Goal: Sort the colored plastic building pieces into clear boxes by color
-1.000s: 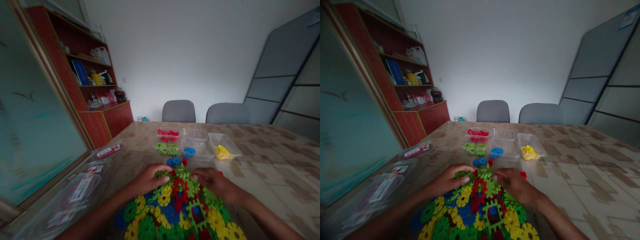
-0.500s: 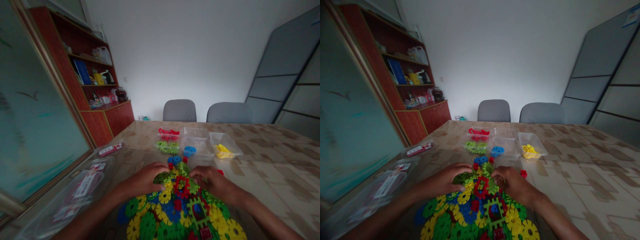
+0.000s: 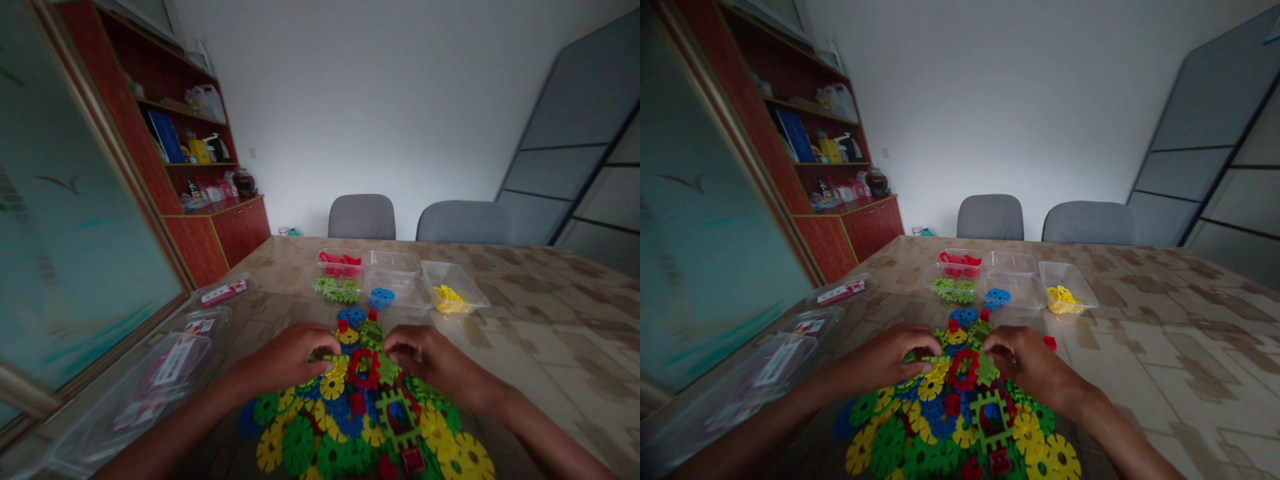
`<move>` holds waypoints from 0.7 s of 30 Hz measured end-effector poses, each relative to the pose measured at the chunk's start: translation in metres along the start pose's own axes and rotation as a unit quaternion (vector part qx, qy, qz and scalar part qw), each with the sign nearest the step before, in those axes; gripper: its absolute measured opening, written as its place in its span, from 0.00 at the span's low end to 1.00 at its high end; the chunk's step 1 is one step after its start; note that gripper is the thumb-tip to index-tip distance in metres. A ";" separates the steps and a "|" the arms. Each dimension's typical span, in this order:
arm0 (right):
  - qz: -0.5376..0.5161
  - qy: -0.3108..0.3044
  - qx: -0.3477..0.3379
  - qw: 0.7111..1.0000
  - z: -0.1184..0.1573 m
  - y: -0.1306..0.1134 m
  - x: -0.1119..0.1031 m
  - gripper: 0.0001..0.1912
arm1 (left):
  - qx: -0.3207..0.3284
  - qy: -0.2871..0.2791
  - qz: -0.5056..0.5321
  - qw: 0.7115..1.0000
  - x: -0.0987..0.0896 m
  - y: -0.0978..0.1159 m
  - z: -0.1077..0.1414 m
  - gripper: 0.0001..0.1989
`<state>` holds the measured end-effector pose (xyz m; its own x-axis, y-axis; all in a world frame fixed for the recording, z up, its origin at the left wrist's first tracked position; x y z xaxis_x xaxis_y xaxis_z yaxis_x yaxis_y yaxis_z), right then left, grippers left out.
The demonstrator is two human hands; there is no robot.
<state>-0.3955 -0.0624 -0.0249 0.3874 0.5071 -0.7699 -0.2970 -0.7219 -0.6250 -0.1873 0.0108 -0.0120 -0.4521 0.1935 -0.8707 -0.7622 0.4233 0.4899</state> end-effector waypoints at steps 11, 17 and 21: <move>0.088 -0.018 0.020 0.996 0.004 0.009 0.006 0.09 | -0.033 -0.004 -0.024 0.999 -0.005 -0.003 0.006 0.23; 0.054 0.001 -0.006 0.999 0.006 0.000 -0.018 0.07 | 0.015 -0.011 0.069 0.997 -0.012 0.007 0.006 0.18; 0.052 -0.046 0.045 0.997 0.018 0.000 -0.032 0.07 | 0.021 -0.050 0.066 0.996 -0.002 0.007 0.004 0.16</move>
Point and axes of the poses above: each hand's wrist, its own z-axis away from the middle knuckle, its own x-axis out of the palm, y = z × x, the point moved 5 cm from there along -z, towards the middle knuckle, and after that the axes turned 6 degrees about -y, right-handed, at the moved point
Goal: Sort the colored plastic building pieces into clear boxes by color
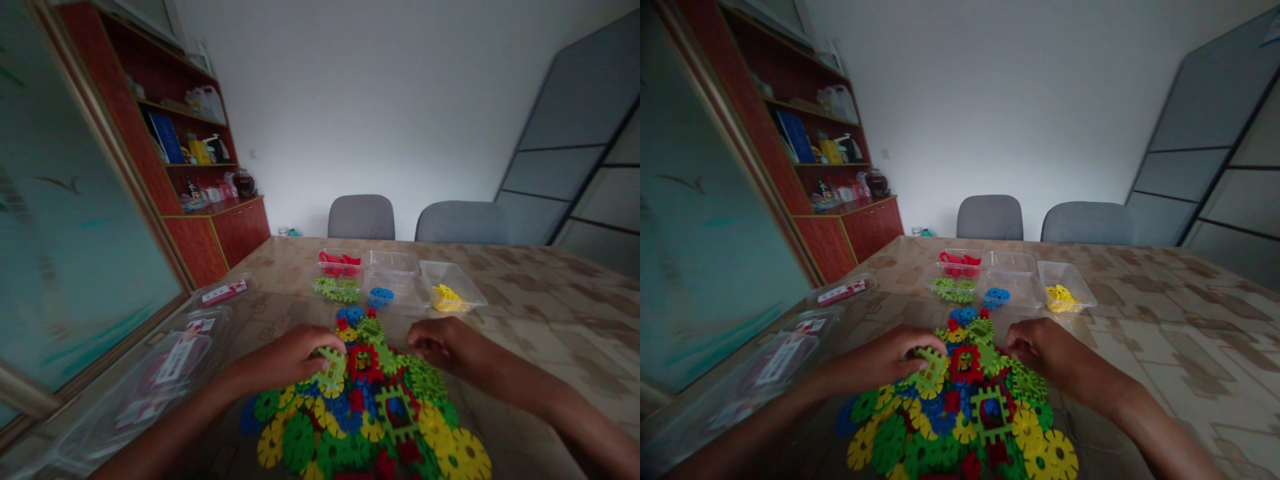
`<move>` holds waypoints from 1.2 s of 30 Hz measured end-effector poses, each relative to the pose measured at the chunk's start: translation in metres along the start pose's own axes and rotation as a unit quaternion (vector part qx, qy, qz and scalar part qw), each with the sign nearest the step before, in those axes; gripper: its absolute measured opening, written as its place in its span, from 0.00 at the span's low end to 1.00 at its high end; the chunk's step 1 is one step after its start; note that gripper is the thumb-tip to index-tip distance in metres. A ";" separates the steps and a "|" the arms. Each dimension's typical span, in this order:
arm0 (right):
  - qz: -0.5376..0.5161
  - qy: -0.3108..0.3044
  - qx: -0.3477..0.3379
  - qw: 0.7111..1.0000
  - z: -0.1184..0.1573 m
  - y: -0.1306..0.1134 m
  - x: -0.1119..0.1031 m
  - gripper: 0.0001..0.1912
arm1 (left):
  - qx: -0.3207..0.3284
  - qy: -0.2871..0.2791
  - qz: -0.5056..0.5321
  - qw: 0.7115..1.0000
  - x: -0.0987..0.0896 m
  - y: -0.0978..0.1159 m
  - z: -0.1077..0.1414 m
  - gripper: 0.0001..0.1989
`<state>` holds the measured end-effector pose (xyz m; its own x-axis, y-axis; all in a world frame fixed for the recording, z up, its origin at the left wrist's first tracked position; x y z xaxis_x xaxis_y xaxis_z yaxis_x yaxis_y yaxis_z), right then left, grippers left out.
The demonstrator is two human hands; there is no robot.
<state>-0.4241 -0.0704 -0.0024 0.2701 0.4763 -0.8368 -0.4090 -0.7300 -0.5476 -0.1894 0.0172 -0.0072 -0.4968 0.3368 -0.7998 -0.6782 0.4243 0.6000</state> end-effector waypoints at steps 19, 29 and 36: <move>-0.053 -0.119 0.088 0.988 0.045 -0.009 0.036 0.28 | -0.049 -0.098 -0.075 0.991 0.008 0.005 0.006 0.37; -0.002 -0.068 0.079 0.995 0.046 -0.005 0.025 0.07 | -0.008 -0.051 -0.085 0.995 0.004 0.013 0.013 0.27; 0.053 -0.146 0.176 0.972 0.064 0.007 0.035 0.13 | 0.018 -0.050 -0.068 0.996 0.010 0.028 0.012 0.26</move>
Point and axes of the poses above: each hand's wrist, its own z-axis away from the middle knuckle, its own x-axis out of the palm, y = z × x, the point moved 5 cm from there along -z, towards the middle knuckle, and after that the axes turned 6 degrees about -y, right-handed, at the moved point
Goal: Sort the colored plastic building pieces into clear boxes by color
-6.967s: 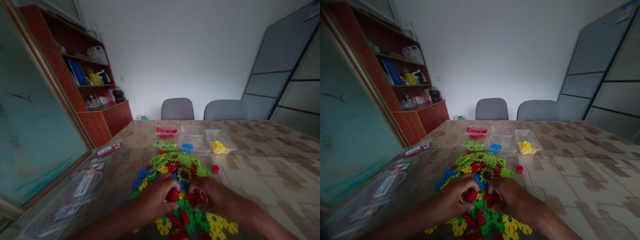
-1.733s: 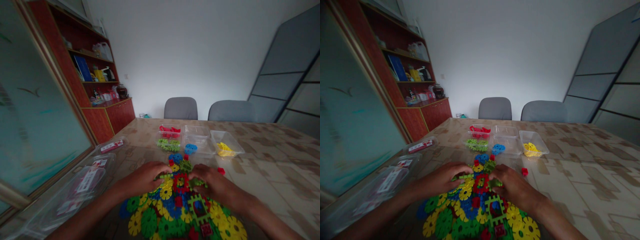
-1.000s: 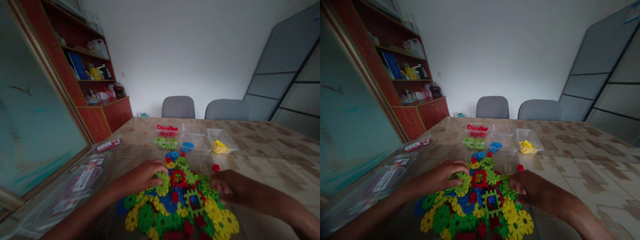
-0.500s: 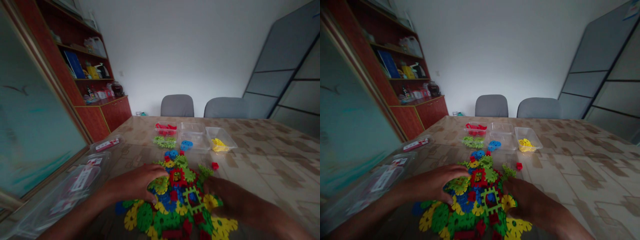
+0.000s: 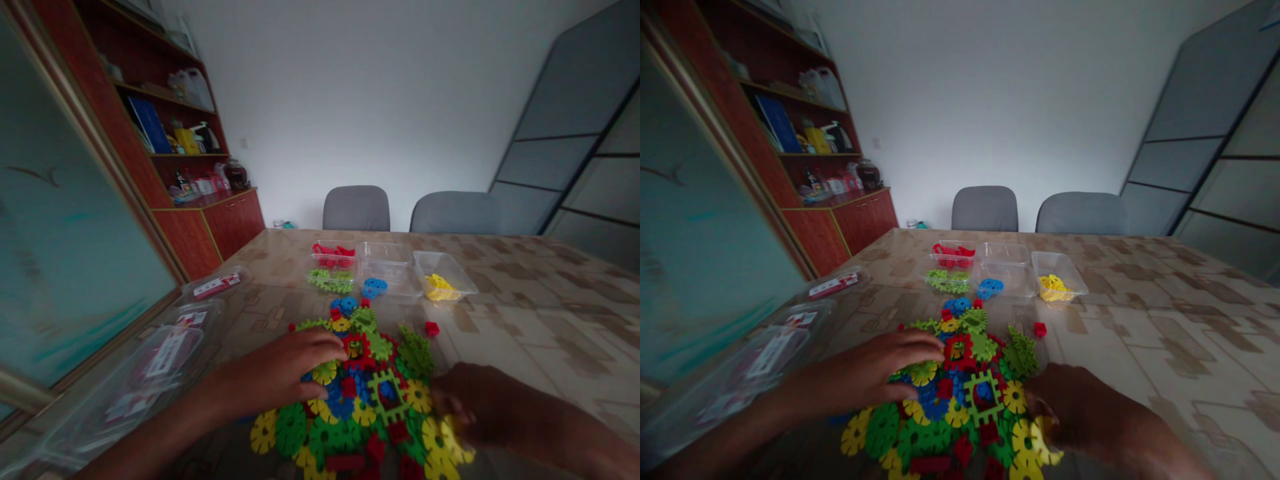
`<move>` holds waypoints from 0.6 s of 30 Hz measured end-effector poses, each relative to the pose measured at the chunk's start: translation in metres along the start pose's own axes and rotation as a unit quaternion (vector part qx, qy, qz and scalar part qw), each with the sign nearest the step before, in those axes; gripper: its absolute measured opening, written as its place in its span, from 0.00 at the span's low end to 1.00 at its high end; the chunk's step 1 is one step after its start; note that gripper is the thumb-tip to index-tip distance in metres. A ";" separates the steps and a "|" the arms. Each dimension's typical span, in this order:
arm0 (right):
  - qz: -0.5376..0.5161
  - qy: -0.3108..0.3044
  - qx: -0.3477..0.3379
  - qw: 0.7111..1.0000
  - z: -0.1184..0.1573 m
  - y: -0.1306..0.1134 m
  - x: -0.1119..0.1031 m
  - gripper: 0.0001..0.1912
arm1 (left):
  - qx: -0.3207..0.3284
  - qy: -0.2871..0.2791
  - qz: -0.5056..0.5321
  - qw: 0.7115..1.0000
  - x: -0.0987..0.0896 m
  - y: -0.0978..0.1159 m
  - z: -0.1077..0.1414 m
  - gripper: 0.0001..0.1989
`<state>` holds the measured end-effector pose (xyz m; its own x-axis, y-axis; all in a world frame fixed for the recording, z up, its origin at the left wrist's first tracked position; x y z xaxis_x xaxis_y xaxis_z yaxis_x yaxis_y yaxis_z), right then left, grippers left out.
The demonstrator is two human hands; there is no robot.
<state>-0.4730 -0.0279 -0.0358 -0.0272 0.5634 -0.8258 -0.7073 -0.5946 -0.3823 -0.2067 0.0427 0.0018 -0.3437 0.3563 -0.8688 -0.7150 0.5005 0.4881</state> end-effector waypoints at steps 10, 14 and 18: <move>-0.014 -0.002 0.033 0.999 -0.005 0.002 0.009 0.22 | 0.002 -0.009 0.015 1.000 0.003 0.005 -0.003 0.25; -0.051 0.002 0.000 0.999 -0.005 -0.008 0.002 0.17 | -0.010 -0.008 0.010 1.000 0.004 0.003 -0.003 0.25; -0.055 -0.020 0.009 0.998 -0.006 -0.009 0.000 0.19 | -0.008 -0.012 0.006 1.000 0.004 0.004 -0.003 0.25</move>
Point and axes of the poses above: each hand's wrist, its own z-axis away from the middle knuckle, its own x-axis out of the palm, y = z × x, the point moved 5 cm from there along -z, towards the middle knuckle, and after that the axes turned 6 degrees about -y, right-handed, at the moved point
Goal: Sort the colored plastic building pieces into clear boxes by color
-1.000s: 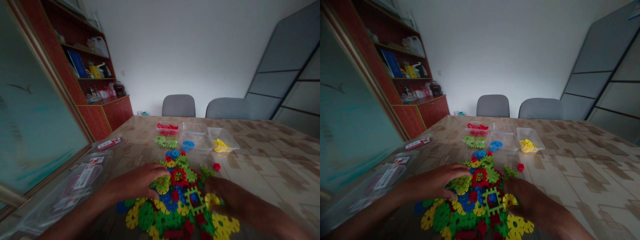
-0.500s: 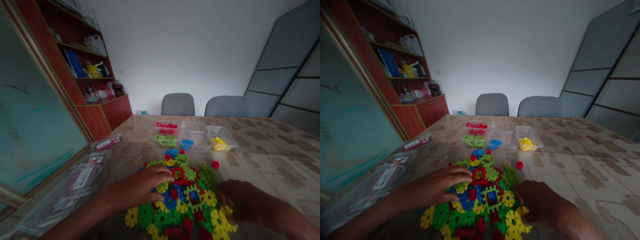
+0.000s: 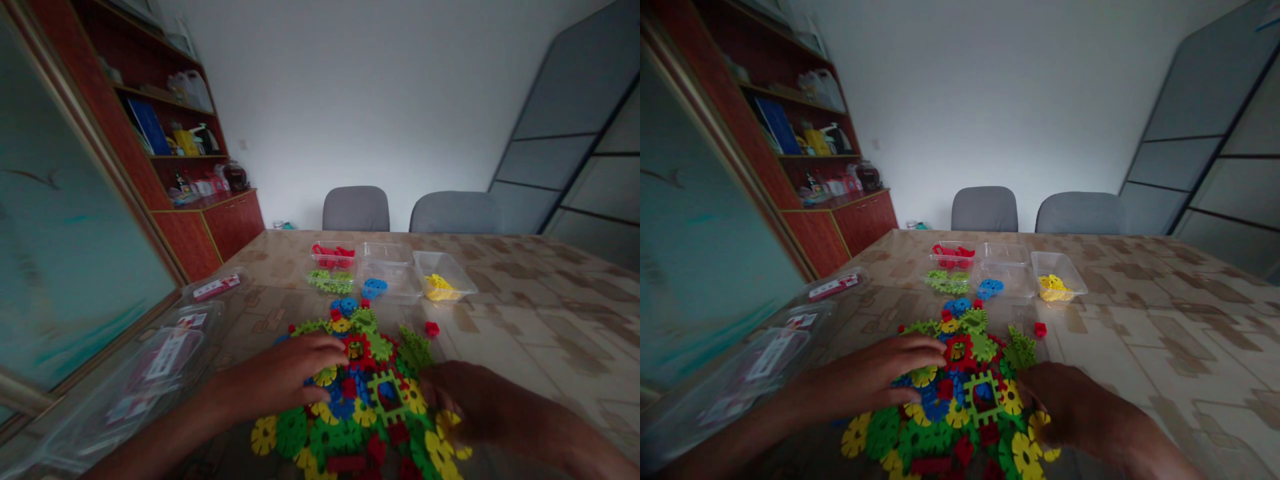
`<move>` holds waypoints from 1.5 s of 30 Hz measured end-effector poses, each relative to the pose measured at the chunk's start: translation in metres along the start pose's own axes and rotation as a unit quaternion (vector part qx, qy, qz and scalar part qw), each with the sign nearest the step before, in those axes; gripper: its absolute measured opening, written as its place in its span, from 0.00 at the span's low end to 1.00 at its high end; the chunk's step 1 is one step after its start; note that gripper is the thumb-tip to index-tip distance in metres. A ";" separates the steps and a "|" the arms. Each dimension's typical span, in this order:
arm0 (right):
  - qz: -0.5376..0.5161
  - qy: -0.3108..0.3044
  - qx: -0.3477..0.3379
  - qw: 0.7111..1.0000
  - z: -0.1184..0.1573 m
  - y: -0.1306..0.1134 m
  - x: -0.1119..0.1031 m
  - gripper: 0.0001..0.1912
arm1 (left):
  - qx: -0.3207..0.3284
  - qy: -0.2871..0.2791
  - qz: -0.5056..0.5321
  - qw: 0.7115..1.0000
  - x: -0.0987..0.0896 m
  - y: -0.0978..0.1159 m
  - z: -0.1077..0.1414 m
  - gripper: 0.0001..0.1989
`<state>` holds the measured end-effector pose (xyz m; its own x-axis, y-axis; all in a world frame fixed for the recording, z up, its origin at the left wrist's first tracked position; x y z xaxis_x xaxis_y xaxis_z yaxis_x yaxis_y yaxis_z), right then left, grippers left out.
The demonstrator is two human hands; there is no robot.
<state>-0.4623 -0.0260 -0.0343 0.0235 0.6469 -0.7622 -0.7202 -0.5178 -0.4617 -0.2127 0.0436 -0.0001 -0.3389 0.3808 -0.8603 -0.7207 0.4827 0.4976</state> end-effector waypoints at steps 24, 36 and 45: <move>0.007 0.105 -0.117 0.988 -0.030 0.012 0.016 0.24 | 0.004 -0.004 0.006 1.000 0.001 -0.002 -0.001 0.23; -0.131 -0.079 -0.122 0.981 0.008 -0.023 -0.002 0.16 | 0.006 -0.010 -0.005 1.000 0.002 -0.004 -0.001 0.24; -0.087 -0.052 -0.086 0.991 0.007 -0.037 0.003 0.36 | -0.001 -0.019 -0.013 1.000 0.001 0.001 -0.002 0.23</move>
<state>-0.4407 -0.0009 -0.0161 0.0579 0.7842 -0.6178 -0.5819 -0.4763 -0.6592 -0.2149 0.0428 -0.0004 -0.2969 0.3968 -0.8686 -0.7303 0.4917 0.4743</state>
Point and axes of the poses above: each hand's wrist, its own z-axis away from the middle knuckle, its own x-axis out of the palm, y = z × x, the point moved 5 cm from there along -z, towards the middle knuckle, and after that the axes turned 6 degrees about -y, right-handed, at the moved point
